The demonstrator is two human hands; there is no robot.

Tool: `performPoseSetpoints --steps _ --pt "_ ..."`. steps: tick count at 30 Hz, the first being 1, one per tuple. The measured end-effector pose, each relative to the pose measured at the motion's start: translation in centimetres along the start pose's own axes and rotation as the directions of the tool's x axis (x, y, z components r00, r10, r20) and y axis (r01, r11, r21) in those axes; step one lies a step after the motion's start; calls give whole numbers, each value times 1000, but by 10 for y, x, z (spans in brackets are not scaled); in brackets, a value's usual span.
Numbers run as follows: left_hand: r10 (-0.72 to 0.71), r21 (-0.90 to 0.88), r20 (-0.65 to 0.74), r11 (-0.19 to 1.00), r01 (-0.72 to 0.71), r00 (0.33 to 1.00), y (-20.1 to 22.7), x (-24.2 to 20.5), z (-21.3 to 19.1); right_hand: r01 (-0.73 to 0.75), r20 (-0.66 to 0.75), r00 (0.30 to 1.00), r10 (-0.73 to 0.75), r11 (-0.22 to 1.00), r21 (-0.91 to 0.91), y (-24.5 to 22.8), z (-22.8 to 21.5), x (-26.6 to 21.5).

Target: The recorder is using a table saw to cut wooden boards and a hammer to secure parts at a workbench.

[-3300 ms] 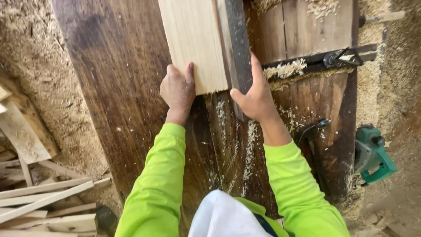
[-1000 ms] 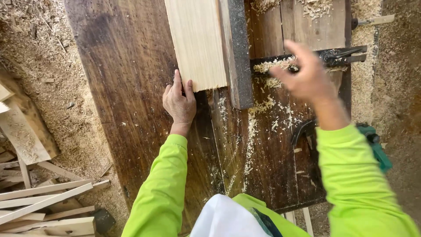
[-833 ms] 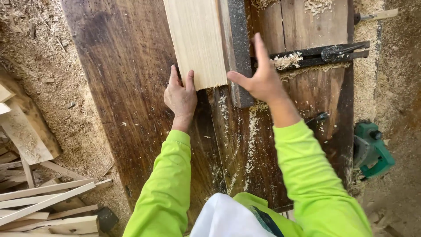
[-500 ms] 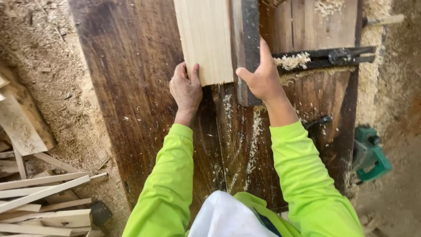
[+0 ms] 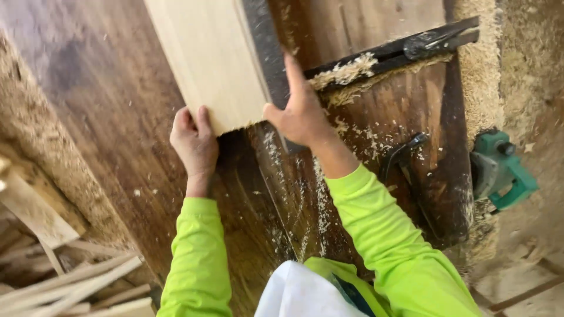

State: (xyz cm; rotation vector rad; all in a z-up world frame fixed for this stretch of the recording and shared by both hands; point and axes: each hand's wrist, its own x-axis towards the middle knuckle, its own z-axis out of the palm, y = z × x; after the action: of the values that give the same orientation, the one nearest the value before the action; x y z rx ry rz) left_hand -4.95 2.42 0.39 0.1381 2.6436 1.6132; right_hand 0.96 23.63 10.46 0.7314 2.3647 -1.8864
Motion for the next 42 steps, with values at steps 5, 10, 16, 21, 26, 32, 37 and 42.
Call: performPoseSetpoints --steps 5,10,16,21,26,32,37,42 --pt "-91 119 56 989 84 994 11 1 -5 365 -8 930 -369 922 -132 38 5 13" --pt "-27 92 27 995 25 999 5 4 1 372 -13 926 -378 917 -144 29 4 16" --pt "-91 230 55 970 77 994 5 -17 -12 80 37 996 -78 996 -51 5 9 -9" --pt "-99 294 66 953 76 993 12 -6 -26 266 76 962 -261 961 -78 18 -28 -6" --pt "6 365 -71 931 20 997 -34 -51 -94 259 42 880 -472 405 -877 -3 -184 -16" --pt "163 645 -167 764 -17 972 -82 -163 -174 41 23 993 112 -155 -987 -10 -251 1" --pt "-174 673 -215 687 275 961 -75 -240 -211 68 59 997 57 -179 -981 22 -252 21" --pt "-494 542 -217 656 525 842 -82 -279 -216 -423 -355 897 263 279 -862 43 -269 41"
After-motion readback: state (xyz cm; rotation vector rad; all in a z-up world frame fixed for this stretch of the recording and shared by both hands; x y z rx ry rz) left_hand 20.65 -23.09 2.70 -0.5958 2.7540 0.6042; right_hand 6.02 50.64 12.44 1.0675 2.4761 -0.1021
